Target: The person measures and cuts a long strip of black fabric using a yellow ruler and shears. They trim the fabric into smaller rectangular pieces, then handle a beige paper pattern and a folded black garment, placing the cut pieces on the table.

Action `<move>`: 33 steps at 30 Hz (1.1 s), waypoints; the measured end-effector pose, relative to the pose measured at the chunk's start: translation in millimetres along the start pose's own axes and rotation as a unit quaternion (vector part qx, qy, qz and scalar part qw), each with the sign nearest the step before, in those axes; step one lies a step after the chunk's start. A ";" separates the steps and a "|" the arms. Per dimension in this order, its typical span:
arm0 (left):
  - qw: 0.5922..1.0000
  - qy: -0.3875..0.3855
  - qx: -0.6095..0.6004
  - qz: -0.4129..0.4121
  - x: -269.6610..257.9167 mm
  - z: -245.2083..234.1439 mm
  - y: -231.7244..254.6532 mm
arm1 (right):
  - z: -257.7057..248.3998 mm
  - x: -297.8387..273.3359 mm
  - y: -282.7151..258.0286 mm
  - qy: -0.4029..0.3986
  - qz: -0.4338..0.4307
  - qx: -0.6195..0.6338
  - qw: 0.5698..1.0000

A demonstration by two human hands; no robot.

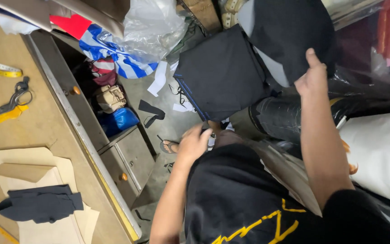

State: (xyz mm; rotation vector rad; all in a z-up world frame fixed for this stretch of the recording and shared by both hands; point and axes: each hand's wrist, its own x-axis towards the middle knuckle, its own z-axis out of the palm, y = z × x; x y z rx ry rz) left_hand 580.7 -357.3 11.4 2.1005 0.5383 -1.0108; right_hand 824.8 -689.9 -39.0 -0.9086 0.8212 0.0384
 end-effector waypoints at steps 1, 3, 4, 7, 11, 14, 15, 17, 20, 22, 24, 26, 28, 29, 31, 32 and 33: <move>1.000 0.001 0.001 -0.001 -3.4 -11.2 29.4 | 5.4 -22.2 -6.4 0.000 0.001 0.001 1.000; 0.990 -0.061 -0.038 0.118 -11.1 -36.2 85.4 | 20.9 -66.2 -15.4 -0.098 -0.024 0.008 0.995; 0.991 -0.056 -0.038 0.115 -1.9 -28.6 93.1 | 27.2 -89.0 -17.2 -0.102 -0.020 0.010 0.995; 0.966 -0.119 -0.115 0.200 0.3 -19.8 109.3 | 54.5 -160.6 -16.8 -0.249 0.012 -0.056 0.967; 0.759 -0.140 -0.625 0.120 -14.2 -17.1 88.9 | 93.1 -238.4 11.5 -0.355 0.119 -0.078 0.924; 0.552 -0.025 -0.833 0.025 -32.9 -22.9 42.5 | 99.3 -263.1 54.4 -0.358 0.210 -0.065 0.908; 0.496 0.089 -0.864 -0.012 -44.1 -28.3 24.8 | 98.4 -267.0 72.9 -0.342 0.246 -0.050 0.906; 0.468 0.175 -0.866 -0.031 -81.3 -50.6 -15.0 | 104.5 -290.1 104.1 -0.352 0.275 -0.041 0.894; 0.464 0.311 -0.828 -0.059 -140.3 -73.0 -53.6 | 135.5 -344.2 121.0 -0.365 0.323 -0.026 0.873; 0.491 0.354 -0.793 -0.072 -168.7 -81.2 -70.9 | 149.7 -369.8 133.1 -0.361 0.339 -0.022 0.868; 0.512 0.465 -0.716 0.092 -186.0 -86.2 -89.1 | 149.3 -379.6 157.4 -0.406 0.375 -0.042 0.832; 0.524 0.483 -0.696 0.094 -206.6 -98.0 -95.4 | 129.0 -370.8 208.2 -0.407 0.393 -0.057 0.822; 0.538 0.499 -0.673 0.093 -221.6 -108.7 -105.8 | 114.5 -368.3 247.7 -0.405 0.414 -0.069 0.812; 0.542 0.502 -0.665 0.113 -227.8 -113.2 -112.6 | 109.5 -372.0 261.7 -0.385 0.453 -0.068 0.801; 0.541 0.514 -0.652 0.131 -238.5 -120.8 -129.9 | 105.3 -374.4 290.5 -0.372 0.499 -0.068 0.780; 0.538 0.514 -0.652 0.143 -246.3 -121.4 -137.5 | 104.0 -374.5 304.5 -0.336 0.513 -0.063 0.787; 0.534 0.515 -0.652 0.156 -254.7 -121.8 -144.4 | 102.8 -375.2 318.1 -0.299 0.526 -0.059 0.794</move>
